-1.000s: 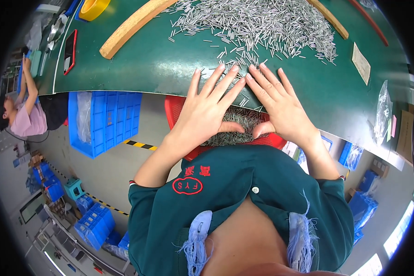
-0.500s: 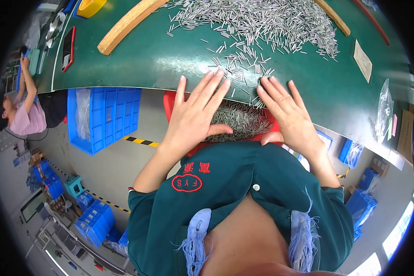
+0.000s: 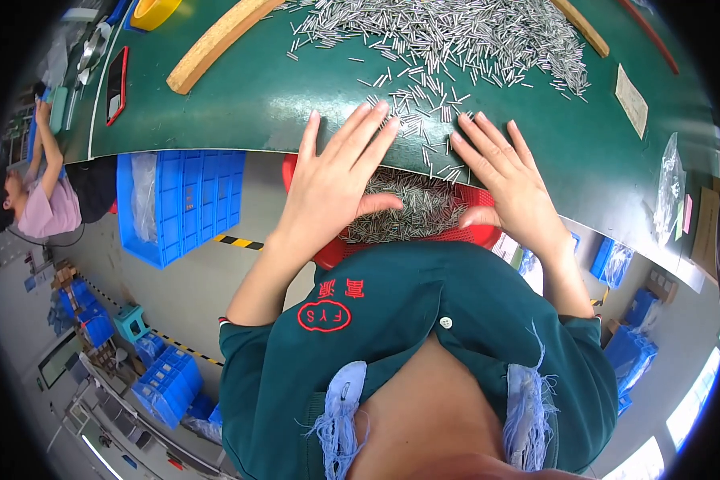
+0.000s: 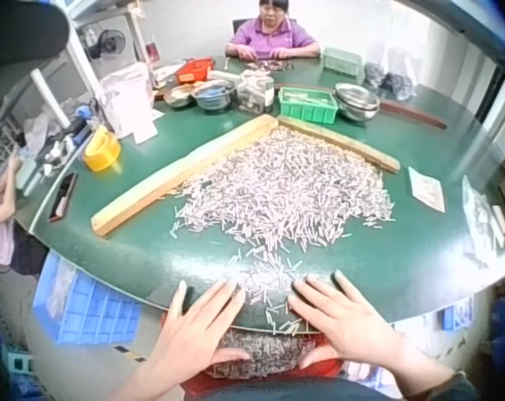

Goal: Sorting and arranging small metal pins on a workbench into a red container.

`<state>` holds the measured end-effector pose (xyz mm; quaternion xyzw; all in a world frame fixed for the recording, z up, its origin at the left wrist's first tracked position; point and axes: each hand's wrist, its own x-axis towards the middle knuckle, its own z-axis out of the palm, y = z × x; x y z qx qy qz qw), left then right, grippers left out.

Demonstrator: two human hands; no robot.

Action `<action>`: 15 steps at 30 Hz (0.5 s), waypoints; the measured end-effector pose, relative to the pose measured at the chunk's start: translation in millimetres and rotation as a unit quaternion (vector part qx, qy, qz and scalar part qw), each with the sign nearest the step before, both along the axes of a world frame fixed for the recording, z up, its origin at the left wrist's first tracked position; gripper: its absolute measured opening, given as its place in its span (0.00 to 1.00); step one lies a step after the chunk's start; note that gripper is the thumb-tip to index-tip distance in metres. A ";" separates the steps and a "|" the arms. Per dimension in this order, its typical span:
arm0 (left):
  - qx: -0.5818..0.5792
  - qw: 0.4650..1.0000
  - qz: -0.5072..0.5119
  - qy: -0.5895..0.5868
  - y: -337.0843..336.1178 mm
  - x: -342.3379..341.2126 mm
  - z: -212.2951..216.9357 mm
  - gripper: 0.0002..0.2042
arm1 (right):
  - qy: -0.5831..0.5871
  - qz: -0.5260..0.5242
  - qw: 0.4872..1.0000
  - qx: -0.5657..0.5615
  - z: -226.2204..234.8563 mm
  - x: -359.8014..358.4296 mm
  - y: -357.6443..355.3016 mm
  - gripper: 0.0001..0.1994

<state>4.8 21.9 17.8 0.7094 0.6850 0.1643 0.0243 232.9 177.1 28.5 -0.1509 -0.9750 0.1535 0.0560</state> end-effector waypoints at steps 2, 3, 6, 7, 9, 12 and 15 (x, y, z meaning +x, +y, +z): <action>-0.009 1.000 -0.012 -0.012 0.7 1.2 -6.5 0.44 | 0.001 -0.009 1.000 0.007 -2.8 0.8 1.0 0.49; -0.019 0.999 -0.024 -0.025 1.0 1.9 -8.9 0.45 | 0.001 -0.018 1.000 0.013 -3.8 1.5 1.8 0.49; -0.037 0.997 -0.064 -0.036 -5.6 9.4 -4.9 0.45 | -0.006 0.020 1.000 -0.009 -2.4 5.3 2.9 0.49; -0.043 0.994 -0.088 -0.054 -6.5 10.6 -4.8 0.45 | -0.006 0.020 1.000 -0.009 -2.0 4.6 3.8 0.49; -0.032 0.995 -0.084 -0.049 1.8 8.9 -2.9 0.45 | 0.009 0.012 1.000 -0.009 -1.2 0.9 5.2 0.49; 0.000 0.999 -0.047 -0.015 18.1 4.2 -3.5 0.46 | 0.020 0.002 1.000 0.007 -2.9 -8.2 8.7 0.49; -0.043 0.993 -0.095 -0.048 14.1 9.9 -3.7 0.46 | 0.004 0.019 1.000 0.012 -1.0 -6.0 10.6 0.49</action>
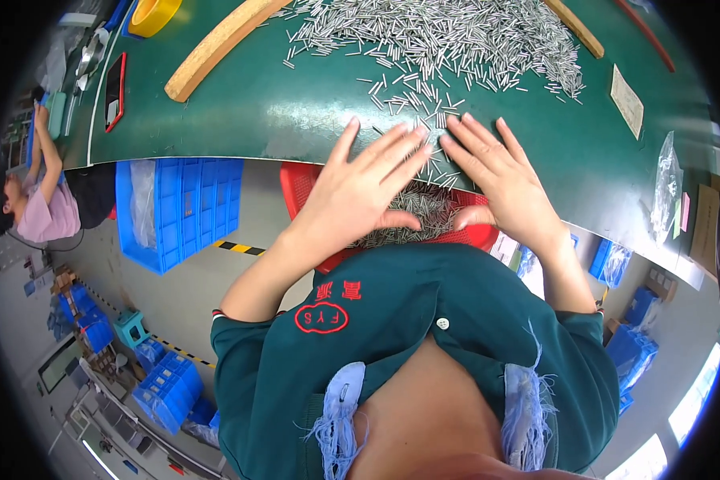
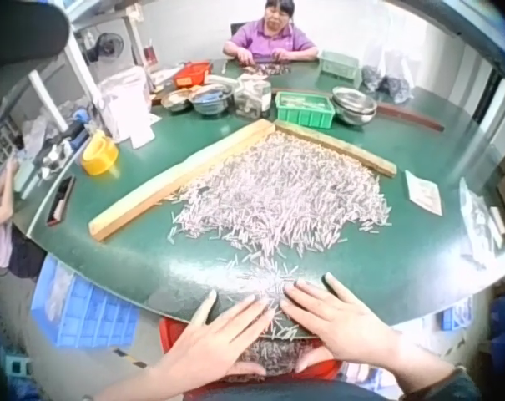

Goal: Sorting and arranging small metal pins on a workbench into a red container.

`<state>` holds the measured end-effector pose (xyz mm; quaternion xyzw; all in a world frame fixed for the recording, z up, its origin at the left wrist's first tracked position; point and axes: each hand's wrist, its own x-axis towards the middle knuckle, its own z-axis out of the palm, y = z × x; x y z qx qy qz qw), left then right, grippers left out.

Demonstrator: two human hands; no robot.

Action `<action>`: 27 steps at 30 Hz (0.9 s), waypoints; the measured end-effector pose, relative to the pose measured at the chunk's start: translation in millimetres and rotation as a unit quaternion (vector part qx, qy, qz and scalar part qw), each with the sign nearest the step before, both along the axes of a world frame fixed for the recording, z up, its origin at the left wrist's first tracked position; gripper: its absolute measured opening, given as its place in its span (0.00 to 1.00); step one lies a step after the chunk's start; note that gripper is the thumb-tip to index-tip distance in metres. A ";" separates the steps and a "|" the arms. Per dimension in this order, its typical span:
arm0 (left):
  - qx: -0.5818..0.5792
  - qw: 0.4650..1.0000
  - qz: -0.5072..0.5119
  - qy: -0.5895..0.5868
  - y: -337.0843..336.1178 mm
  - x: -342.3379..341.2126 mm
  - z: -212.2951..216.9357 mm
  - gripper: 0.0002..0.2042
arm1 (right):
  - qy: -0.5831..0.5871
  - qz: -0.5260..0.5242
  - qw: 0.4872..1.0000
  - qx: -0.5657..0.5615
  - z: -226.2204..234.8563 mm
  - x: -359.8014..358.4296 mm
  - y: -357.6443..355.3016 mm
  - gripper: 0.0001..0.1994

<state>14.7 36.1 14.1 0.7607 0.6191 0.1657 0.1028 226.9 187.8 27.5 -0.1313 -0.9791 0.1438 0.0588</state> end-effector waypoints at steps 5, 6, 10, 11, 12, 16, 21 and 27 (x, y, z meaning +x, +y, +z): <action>0.045 0.999 0.020 0.017 8.9 -5.4 7.4 0.45 | 0.015 0.014 0.999 -0.027 1.6 0.2 7.6 0.50; 0.047 0.999 0.018 0.019 12.2 -7.5 5.8 0.45 | 0.026 -0.004 1.000 -0.009 2.0 -1.7 10.1 0.51; 0.004 1.000 0.004 0.025 14.5 -7.9 0.1 0.47 | 0.001 -0.007 1.000 -0.017 -4.9 0.8 12.6 0.53; 0.007 1.000 -0.006 0.007 10.4 -3.5 0.2 0.47 | -0.007 -0.008 1.000 -0.025 -4.2 2.1 10.6 0.54; 0.009 1.000 -0.017 -0.012 9.1 -0.8 0.3 0.47 | -0.005 -0.009 1.000 -0.024 -4.4 0.7 12.0 0.54; 0.046 0.998 0.030 0.021 33.2 -3.2 0.8 0.47 | 0.043 -0.007 0.999 -0.012 -7.0 -14.1 16.8 0.57; 0.019 1.000 0.003 0.007 30.3 -1.3 0.7 0.49 | 0.056 -0.007 0.997 -0.044 -10.7 -9.2 16.7 0.60; 0.043 0.994 0.093 0.031 -11.0 -26.9 8.2 0.49 | 0.057 -0.078 0.995 -0.039 -5.8 24.1 13.8 0.59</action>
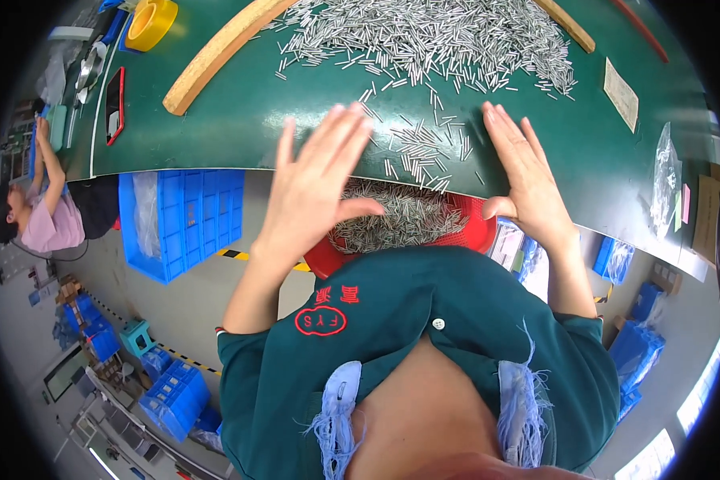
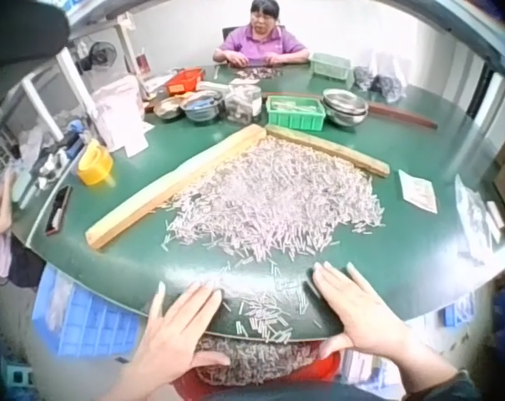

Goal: Sorting and arranging small metal pins on a workbench into a red container.

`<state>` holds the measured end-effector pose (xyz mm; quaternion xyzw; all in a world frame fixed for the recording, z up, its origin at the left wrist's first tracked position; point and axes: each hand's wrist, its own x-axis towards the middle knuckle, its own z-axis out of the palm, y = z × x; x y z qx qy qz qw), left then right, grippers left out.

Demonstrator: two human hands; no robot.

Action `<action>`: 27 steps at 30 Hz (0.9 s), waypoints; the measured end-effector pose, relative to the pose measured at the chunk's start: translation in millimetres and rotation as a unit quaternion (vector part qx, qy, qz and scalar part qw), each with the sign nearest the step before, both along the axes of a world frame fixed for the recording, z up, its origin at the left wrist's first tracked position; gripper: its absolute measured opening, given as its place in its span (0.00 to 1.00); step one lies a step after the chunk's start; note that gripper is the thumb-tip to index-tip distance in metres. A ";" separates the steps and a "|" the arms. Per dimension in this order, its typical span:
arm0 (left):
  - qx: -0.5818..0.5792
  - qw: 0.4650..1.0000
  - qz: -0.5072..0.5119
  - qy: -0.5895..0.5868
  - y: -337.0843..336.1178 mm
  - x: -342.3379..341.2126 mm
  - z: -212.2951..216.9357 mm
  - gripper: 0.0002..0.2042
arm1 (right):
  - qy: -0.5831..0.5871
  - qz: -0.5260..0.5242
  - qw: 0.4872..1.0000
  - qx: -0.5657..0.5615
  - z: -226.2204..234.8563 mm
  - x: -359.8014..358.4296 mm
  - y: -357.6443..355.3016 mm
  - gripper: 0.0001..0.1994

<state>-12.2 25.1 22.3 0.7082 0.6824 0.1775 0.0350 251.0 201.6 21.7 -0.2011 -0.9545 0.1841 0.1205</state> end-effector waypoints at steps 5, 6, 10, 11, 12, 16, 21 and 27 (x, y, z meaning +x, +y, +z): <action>0.037 0.998 0.046 0.017 -37.1 -9.9 -9.6 0.35 | -0.056 -0.034 0.997 0.028 1.6 23.7 -12.3 0.54; 0.069 0.997 0.043 0.017 -41.5 -8.6 -12.8 0.31 | -0.069 -0.028 0.996 0.046 0.7 26.1 -16.2 0.52; 0.058 0.998 0.013 0.003 -40.5 6.2 -17.5 0.28 | -0.078 0.012 0.996 0.039 4.1 24.3 -32.7 0.46; 0.060 0.998 -0.007 -0.004 -37.3 10.5 -20.8 0.29 | -0.084 0.040 0.995 0.029 5.3 20.6 -36.8 0.45; 0.054 0.998 -0.021 -0.013 -33.6 14.4 -22.0 0.28 | -0.060 0.071 0.996 0.000 7.4 16.2 -39.6 0.41; 0.045 0.998 -0.019 -0.031 -16.8 22.8 -20.5 0.30 | -0.034 0.082 0.996 0.016 6.6 8.9 -35.7 0.37; 0.047 0.995 -0.082 -0.011 -12.8 26.7 -23.5 0.30 | -0.035 0.118 0.992 -0.018 5.1 11.6 -35.9 0.33; 0.042 0.993 -0.113 -0.005 5.0 32.1 -17.3 0.28 | -0.020 0.113 0.993 -0.012 10.3 0.6 -27.9 0.30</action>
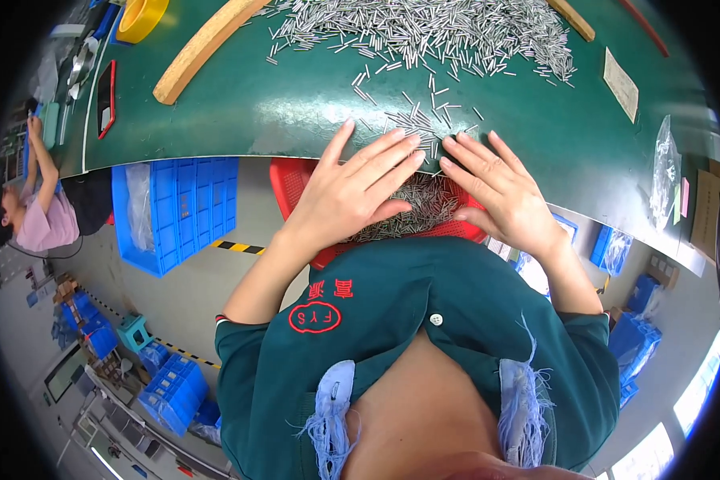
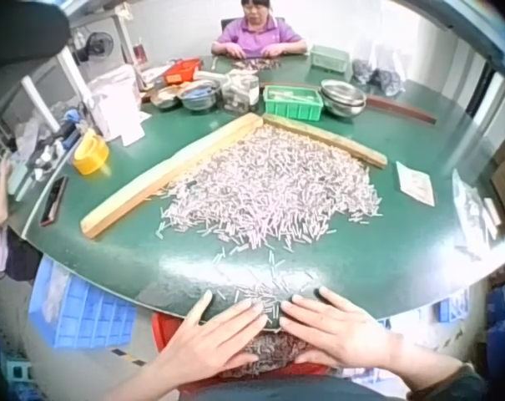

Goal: Sorting and arranging small metal pins on a workbench into a red container.

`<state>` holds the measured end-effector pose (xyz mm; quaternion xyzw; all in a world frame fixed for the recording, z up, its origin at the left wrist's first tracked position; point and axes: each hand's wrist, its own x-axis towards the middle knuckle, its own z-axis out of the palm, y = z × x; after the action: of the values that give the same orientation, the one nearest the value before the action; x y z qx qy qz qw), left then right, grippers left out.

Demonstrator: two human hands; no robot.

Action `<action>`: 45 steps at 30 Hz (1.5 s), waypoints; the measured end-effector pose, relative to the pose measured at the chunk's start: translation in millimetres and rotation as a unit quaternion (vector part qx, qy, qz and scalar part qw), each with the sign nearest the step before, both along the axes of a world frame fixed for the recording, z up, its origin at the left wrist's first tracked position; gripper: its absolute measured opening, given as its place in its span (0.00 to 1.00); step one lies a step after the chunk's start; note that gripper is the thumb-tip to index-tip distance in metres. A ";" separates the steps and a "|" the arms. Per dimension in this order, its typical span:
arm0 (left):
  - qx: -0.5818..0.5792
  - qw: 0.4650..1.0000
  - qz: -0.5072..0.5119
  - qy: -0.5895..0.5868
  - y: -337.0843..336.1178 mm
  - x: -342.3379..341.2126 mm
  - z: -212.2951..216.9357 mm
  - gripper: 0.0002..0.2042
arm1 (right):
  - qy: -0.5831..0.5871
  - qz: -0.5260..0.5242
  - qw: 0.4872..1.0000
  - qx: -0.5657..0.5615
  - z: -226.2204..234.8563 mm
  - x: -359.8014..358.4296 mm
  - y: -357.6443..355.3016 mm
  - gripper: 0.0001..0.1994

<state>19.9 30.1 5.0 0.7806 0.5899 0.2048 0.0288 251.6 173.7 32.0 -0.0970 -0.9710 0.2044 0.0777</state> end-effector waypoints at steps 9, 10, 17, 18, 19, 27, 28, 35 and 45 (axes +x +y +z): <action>0.023 0.998 0.063 0.000 4.9 -8.5 3.0 0.37 | -0.011 -0.052 0.998 0.047 -4.5 -5.3 22.1 0.40; 0.007 0.996 0.084 -0.009 4.8 -9.7 1.3 0.39 | -0.010 -0.051 0.998 0.047 -7.2 -4.8 20.4 0.40; -0.017 0.998 0.049 -0.029 4.1 -1.1 1.0 0.45 | -0.001 0.014 0.999 0.033 -1.5 -16.0 23.3 0.50; -0.017 0.998 0.050 -0.028 11.5 -0.6 1.4 0.45 | 0.000 0.015 0.999 0.033 -5.9 -22.2 30.8 0.50; -0.010 0.998 0.056 -0.022 18.7 1.2 1.8 0.45 | 0.014 -0.011 0.999 0.032 -11.6 -28.2 37.7 0.52; 0.013 1.000 0.020 -0.008 16.5 -4.4 6.0 0.43 | -0.008 0.017 0.999 0.039 -13.8 -37.7 35.5 0.56; 0.030 0.998 0.057 0.028 17.6 -13.3 8.4 0.43 | -0.012 0.022 1.000 0.008 -13.8 -35.3 33.5 0.57; -0.035 0.991 0.113 0.059 15.6 -33.7 11.2 0.44 | -0.022 0.009 0.999 0.027 -14.8 -33.3 30.4 0.60; 0.002 0.993 0.114 0.025 15.7 -23.8 7.5 0.46 | 0.015 0.022 0.999 0.043 -14.5 -52.4 23.9 0.57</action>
<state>-3.9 45.8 12.4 0.7129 0.6756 0.1878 -0.0110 199.2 197.6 17.6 -0.0695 -0.9794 0.1657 0.0924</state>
